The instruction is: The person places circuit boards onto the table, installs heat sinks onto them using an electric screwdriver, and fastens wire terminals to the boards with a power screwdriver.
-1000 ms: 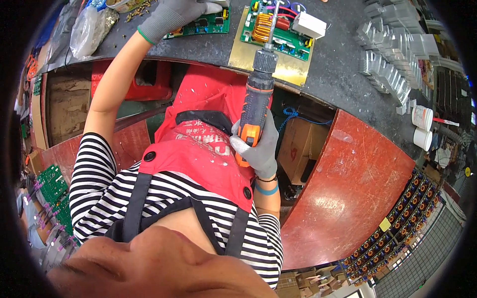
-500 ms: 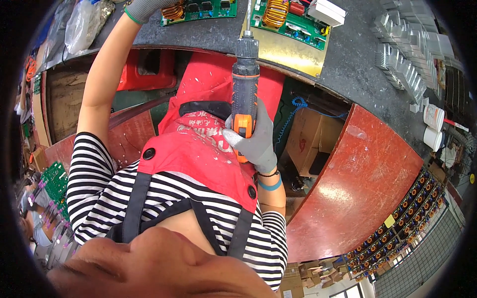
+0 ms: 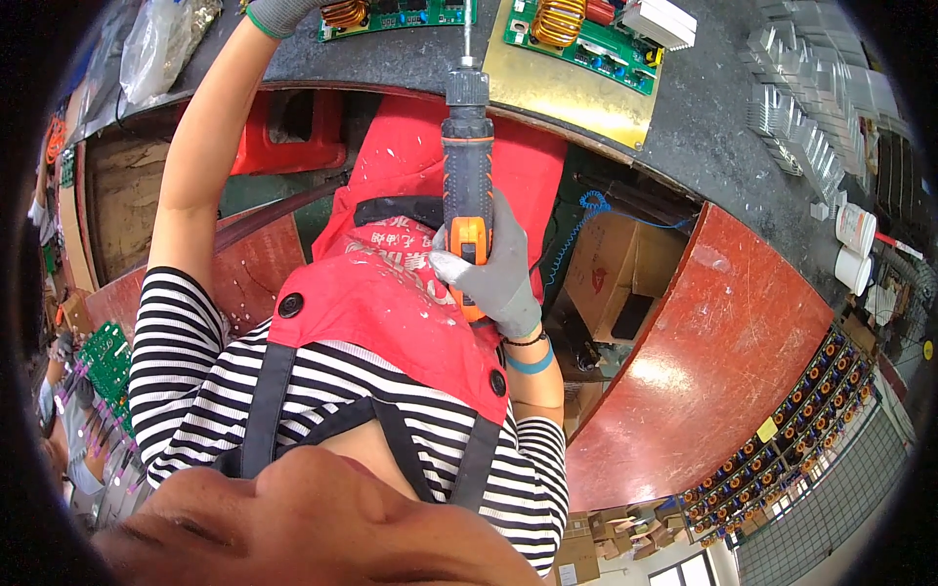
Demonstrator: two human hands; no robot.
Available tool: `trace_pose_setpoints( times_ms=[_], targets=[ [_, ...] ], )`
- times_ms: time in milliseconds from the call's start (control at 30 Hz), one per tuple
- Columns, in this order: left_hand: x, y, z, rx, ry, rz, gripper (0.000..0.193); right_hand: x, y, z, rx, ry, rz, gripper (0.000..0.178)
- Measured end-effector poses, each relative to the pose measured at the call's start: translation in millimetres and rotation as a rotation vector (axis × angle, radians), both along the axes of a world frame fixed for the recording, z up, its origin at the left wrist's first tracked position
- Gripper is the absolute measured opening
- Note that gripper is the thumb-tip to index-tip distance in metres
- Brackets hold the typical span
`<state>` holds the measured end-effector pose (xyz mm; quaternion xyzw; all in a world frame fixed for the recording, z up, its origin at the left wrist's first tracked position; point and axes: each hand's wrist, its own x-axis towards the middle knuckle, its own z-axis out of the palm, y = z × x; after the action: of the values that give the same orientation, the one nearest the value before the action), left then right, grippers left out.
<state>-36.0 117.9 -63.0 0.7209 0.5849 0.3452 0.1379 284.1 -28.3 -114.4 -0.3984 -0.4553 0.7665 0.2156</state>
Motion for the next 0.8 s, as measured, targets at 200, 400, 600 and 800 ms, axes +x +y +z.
trace_pose_setpoints(
  times_ms=[200,400,600,800],
  targets=[
    [-1,-1,-4,0.035,0.026,0.016,0.039,-13,2,2,-0.092,0.033,0.052,0.05],
    [1,-1,-5,0.081,0.086,0.0,0.038,-24,6,-6,-0.143,0.058,0.02,0.051],
    [2,-2,-1,0.056,0.09,0.01,0.038,-29,11,-10,-0.173,0.098,-0.005,0.05],
    [1,-1,-4,0.061,0.075,0.002,0.039,-32,10,-10,-0.143,0.094,0.015,0.052]
  ],
)
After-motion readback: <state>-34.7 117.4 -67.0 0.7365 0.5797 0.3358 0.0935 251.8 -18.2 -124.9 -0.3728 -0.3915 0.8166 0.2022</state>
